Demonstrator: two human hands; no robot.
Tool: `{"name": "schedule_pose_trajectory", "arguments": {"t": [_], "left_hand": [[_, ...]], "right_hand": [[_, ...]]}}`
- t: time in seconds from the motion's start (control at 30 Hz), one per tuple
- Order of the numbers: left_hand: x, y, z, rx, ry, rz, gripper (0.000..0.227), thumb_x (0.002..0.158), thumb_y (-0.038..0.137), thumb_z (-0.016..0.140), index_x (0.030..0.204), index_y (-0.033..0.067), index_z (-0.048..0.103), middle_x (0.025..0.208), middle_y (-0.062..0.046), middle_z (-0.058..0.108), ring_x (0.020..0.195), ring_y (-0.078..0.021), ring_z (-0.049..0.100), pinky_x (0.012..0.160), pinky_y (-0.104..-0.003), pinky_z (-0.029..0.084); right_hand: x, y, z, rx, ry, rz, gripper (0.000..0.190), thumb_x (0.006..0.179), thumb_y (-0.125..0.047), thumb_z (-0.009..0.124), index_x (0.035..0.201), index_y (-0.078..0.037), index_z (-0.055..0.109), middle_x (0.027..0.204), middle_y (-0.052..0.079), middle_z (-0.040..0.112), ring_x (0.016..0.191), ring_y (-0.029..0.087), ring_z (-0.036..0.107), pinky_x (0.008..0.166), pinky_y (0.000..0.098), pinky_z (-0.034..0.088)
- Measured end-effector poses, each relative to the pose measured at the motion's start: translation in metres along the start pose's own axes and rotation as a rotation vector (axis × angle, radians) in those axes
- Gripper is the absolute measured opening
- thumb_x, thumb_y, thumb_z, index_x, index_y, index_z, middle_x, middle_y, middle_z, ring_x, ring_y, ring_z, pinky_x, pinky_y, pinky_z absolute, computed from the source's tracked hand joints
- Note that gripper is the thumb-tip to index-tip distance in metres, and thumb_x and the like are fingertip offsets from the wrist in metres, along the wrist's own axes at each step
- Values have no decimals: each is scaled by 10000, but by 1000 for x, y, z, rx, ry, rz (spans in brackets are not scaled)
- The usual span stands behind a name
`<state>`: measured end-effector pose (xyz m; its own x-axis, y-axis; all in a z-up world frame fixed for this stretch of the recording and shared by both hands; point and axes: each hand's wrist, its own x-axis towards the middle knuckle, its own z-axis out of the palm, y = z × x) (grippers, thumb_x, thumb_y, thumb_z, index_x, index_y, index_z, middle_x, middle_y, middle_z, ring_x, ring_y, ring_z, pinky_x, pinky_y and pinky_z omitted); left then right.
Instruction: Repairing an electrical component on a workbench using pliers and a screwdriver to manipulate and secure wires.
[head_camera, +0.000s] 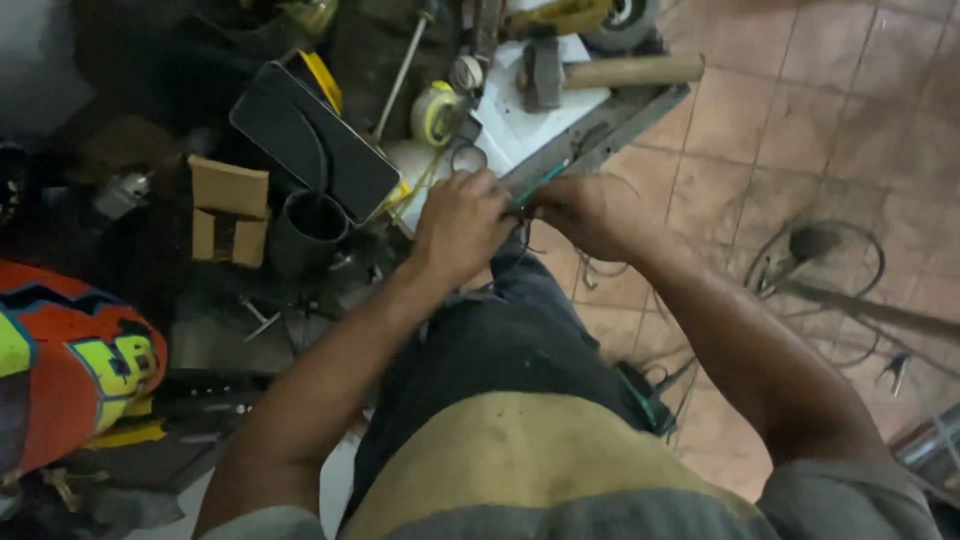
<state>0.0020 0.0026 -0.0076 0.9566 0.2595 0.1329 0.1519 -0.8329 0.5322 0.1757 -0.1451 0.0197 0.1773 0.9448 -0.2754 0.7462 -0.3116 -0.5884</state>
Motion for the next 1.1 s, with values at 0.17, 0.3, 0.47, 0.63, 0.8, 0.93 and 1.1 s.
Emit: {"name": "schedule_pose_trajectory", "arguments": {"t": [0.17,0.3,0.47,0.63,0.8,0.93,1.1], "left_hand": [[-7,-3,16,46,101,83,151,843,281,741,861,138,698,890,-39,571,838,-314,624,650,-456,513],[-9,-3,8,-75,82,87,131,914,170,695,964,58,649,940,-104,566,881,-393,622,671,-493,527],[-7,8,-10,-82,72,-12,236,904,247,745,1012,56,659,974,-108,595,898,-338,649,744,-460,539],[-9,30,-19,-19,169,-26,414,821,391,837,955,48,646,873,-101,572,819,-327,657,685,-468,533],[-10,43,3,153,268,-126,567,684,399,907,1055,50,658,914,-133,571,836,-351,635,668,-467,497],[-18,55,4,273,297,-213,473,667,350,855,993,95,625,892,-99,560,800,-319,631,658,-467,510],[-25,70,-7,193,285,-354,242,814,210,770,973,90,634,912,-77,563,843,-324,637,734,-452,514]], "right_hand": [[24,-12,-26,173,-416,242,307,974,-235,577,1230,-141,717,1074,135,781,1063,382,716,919,533,538],[35,-32,-53,261,-561,330,382,982,-225,529,1267,-76,735,1155,190,768,1091,401,716,957,521,522],[48,6,-18,324,-562,430,248,861,-244,566,811,-79,745,638,98,595,579,204,512,577,354,405],[44,-2,-21,304,-557,408,266,848,-208,572,801,-11,744,592,146,543,573,223,446,521,366,364],[47,-24,-39,434,-578,347,268,891,-167,525,734,-29,692,583,70,481,567,148,393,494,319,340],[48,-14,-42,473,-536,328,250,921,-223,580,805,-76,746,605,70,604,528,133,508,474,283,416],[46,-5,-44,582,-494,229,219,974,-123,604,973,10,778,648,140,631,550,179,544,511,306,430]]}}
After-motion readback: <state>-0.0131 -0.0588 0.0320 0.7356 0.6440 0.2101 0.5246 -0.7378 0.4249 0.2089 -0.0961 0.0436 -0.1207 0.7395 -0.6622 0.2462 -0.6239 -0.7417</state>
